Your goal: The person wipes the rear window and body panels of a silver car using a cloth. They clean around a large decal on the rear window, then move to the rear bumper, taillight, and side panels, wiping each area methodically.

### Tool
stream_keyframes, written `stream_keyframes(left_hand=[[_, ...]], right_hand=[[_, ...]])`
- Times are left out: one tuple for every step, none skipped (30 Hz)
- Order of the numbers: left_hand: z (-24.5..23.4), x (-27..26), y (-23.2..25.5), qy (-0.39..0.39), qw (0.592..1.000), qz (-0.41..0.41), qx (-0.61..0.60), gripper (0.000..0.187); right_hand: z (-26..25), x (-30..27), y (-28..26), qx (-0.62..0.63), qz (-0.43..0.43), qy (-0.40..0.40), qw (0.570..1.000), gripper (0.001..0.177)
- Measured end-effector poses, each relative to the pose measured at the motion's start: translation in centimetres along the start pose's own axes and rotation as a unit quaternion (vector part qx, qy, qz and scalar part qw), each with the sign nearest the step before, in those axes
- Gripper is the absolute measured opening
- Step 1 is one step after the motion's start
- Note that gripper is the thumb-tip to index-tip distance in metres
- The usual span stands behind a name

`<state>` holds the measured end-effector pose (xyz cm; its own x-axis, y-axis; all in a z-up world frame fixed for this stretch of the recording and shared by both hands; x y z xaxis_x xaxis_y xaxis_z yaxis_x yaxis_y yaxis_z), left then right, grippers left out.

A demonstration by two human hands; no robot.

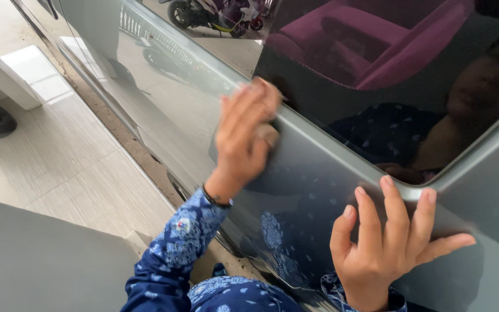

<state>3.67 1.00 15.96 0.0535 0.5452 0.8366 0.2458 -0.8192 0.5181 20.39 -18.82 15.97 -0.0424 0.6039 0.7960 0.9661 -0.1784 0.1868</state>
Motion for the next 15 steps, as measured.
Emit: stream_keyframes(left_hand=[[0.8,-0.4,2.2,-0.039,0.999,0.034,0.005,0.043],[1.4,-0.9,4.1,-0.078,0.995,0.066,0.009,0.043],[1.7,-1.1,5.5,-0.094,0.992,0.082,0.006,0.043],[2.1,-1.1,6.7,-0.112,0.989,0.1,0.001,0.044],[2.5,-1.1,7.7,-0.13,0.984,0.118,-0.005,0.044],[2.9,-1.1,8.5,-0.141,0.98,0.138,0.003,0.044],[3.2,-1.1,9.3,-0.153,0.976,0.158,0.011,0.044],[3.6,-1.1,10.0,-0.163,0.97,0.178,0.019,0.044],[3.9,-0.7,10.4,-0.166,0.968,0.186,0.018,0.043],[4.4,-0.4,10.6,-0.167,0.966,0.194,0.02,0.043],[4.9,0.0,10.7,-0.169,0.965,0.202,0.021,0.043],[4.9,1.0,10.4,-0.159,0.969,0.186,0.016,0.042],[5.0,2.2,10.0,-0.149,0.974,0.171,0.012,0.04],[4.9,3.0,9.7,-0.139,0.978,0.155,0.007,0.039],[4.7,3.8,9.4,-0.118,0.983,0.14,0.018,0.039]], right_hand=[[-0.1,0.2,-0.2,-0.006,-0.001,-0.006,1.0,0.026],[-0.2,0.3,-0.5,-0.008,-0.005,-0.007,1.0,0.026],[-0.4,0.4,-0.7,-0.01,-0.008,-0.009,1.0,0.026],[-0.4,0.5,-0.8,-0.014,-0.008,-0.01,1.0,0.026],[-0.6,0.7,-0.8,-0.002,-0.003,0.006,1.0,0.026],[-0.6,0.7,-0.7,0.01,0.004,0.022,1.0,0.027],[-0.7,0.5,-0.7,0.022,0.011,0.039,0.999,0.027],[-0.9,0.4,-0.7,0.039,0.014,0.046,0.998,0.026],[-1.2,0.3,-0.6,0.055,0.016,0.054,0.997,0.025],[-1.3,0.1,-0.5,0.073,0.018,0.063,0.995,0.025],[-1.3,0.1,-0.5,0.074,0.02,0.06,0.995,0.023],[-1.3,0.3,-0.5,0.075,0.023,0.059,0.995,0.021],[-1.4,0.5,-0.5,0.077,0.026,0.058,0.995,0.019],[-1.7,0.8,-0.6,0.076,0.023,0.059,0.995,0.02],[-1.9,1.0,-0.7,0.075,0.02,0.061,0.995,0.02]])
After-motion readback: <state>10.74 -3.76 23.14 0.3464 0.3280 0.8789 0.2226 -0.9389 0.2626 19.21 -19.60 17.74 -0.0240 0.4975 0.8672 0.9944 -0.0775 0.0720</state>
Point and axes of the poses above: each hand's wrist, its own x-axis towards the middle knuckle, its own z-axis out of the palm, y = z × x, the point moved 9 cm from there along x, towards the middle knuckle, and after that the axes turned 8 degrees about -z, right-handed, at the moved point
